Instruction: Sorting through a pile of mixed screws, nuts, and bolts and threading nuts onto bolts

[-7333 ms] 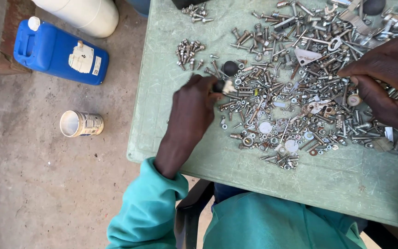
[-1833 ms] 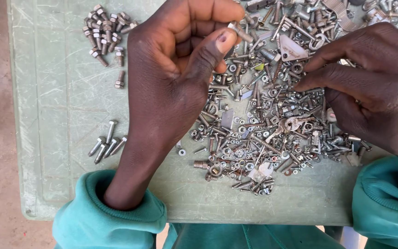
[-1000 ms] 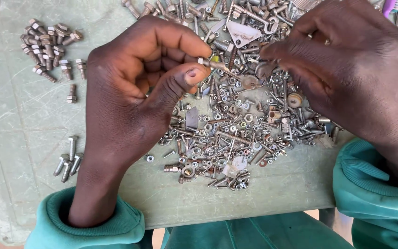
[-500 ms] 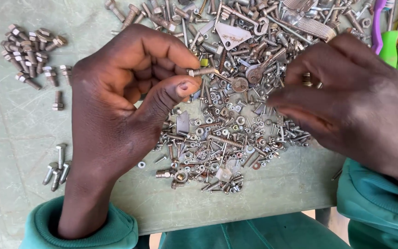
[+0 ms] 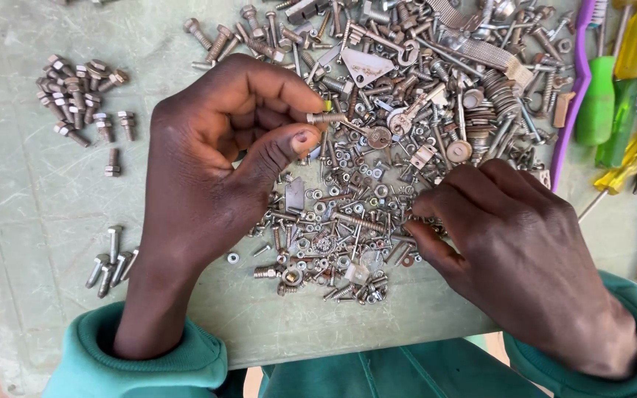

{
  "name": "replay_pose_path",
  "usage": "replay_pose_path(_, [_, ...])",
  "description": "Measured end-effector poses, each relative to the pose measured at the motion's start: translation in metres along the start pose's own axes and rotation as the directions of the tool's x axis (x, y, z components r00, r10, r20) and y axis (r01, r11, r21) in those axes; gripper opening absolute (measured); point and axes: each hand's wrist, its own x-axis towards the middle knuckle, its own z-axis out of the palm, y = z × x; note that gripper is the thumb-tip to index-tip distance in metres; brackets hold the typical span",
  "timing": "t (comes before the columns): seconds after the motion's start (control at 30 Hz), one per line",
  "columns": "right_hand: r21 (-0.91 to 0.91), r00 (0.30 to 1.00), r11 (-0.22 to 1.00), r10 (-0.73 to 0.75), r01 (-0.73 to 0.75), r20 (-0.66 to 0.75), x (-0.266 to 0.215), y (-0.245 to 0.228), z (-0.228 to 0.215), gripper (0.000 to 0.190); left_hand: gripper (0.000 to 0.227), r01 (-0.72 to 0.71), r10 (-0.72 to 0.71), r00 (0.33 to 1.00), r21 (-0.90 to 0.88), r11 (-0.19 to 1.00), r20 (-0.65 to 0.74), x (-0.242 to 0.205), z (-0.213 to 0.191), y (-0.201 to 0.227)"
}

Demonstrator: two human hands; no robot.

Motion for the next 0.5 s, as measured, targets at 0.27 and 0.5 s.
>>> replay_pose_path(0.27, [0.675, 0.999, 0.737, 0.045, -0.028, -0.008, 0.017, 0.048, -0.019, 0.015, 0.012, -0.058, 0.067, 0.997, -0.189, 0.980, 0.039, 0.002, 0.011, -0.016])
replay_pose_path(0.5, [0.983, 0.993, 0.180, 0.100, 0.038, -0.057, 0.056, 0.073, -0.015, 0.020, 0.014, -0.058, 0.057, 0.998, -0.258, 0.964, -0.010, 0.023, 0.055, 0.001])
